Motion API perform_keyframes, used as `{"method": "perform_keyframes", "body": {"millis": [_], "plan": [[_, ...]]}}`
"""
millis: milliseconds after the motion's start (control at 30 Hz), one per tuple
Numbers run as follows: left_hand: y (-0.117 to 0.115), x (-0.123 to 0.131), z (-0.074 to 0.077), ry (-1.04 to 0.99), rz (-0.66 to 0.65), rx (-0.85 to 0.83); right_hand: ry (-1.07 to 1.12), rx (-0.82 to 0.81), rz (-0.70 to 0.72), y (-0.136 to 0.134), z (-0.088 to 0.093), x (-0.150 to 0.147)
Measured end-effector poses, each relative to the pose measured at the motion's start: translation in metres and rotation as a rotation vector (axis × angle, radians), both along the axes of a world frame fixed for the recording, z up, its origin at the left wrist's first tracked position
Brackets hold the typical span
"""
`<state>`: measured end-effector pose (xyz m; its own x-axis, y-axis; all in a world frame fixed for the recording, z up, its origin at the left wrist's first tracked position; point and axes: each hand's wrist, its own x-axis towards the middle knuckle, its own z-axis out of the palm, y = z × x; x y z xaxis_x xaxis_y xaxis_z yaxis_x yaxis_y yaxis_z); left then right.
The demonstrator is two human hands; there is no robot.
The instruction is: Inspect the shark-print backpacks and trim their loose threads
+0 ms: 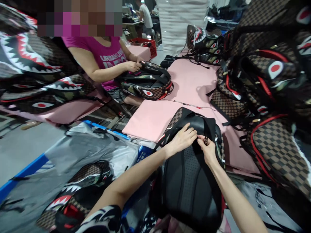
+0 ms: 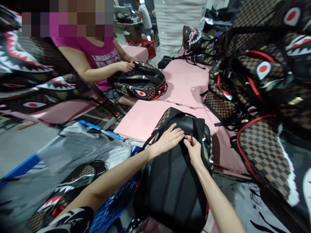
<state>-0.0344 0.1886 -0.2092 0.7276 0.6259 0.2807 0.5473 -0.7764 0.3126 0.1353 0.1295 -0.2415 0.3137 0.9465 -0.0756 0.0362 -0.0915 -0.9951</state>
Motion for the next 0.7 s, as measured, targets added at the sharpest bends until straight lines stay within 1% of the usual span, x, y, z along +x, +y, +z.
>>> {"method": "perform_keyframes", "body": {"millis": [33, 100, 133, 167, 233, 300, 433, 500, 533, 600, 700], "plan": [[0.000, 0.013, -0.005, -0.002, 0.013, -0.045, -0.054, 0.004, -0.062, 0.000, -0.002, 0.015], [0.006, 0.034, -0.014, -0.006, 0.127, -0.152, -0.192, 0.014, -0.134, 0.003, -0.001, 0.052], [0.012, 0.042, -0.016, 0.002, 0.181, -0.211, -0.265, 0.013, -0.119, 0.005, 0.001, 0.071], [0.018, 0.047, -0.017, 0.016, 0.210, -0.268, -0.341, 0.004, -0.068, 0.007, 0.004, 0.088], [0.027, 0.052, -0.015, 0.040, 0.186, -0.369, -0.503, -0.019, 0.092, 0.009, 0.008, 0.109], [0.029, 0.052, -0.010, 0.051, 0.141, -0.434, -0.621, -0.034, 0.226, 0.010, 0.010, 0.112], [0.017, 0.049, -0.001, 0.047, 0.083, -0.449, -0.738, -0.042, 0.404, 0.008, 0.010, 0.098], [0.015, 0.051, 0.004, 0.053, 0.059, -0.481, -0.825, -0.061, 0.486, 0.004, 0.012, 0.095], [0.017, 0.053, 0.006, 0.089, 0.067, -0.498, -0.869, -0.057, 0.508, 0.002, 0.014, 0.095], [0.026, 0.061, 0.010, 0.215, 0.136, -0.511, -0.941, -0.004, 0.517, -0.005, 0.016, 0.095], [0.044, 0.080, 0.006, 0.374, 0.269, -0.468, -1.021, 0.101, 0.513, -0.020, 0.017, 0.092]]}}
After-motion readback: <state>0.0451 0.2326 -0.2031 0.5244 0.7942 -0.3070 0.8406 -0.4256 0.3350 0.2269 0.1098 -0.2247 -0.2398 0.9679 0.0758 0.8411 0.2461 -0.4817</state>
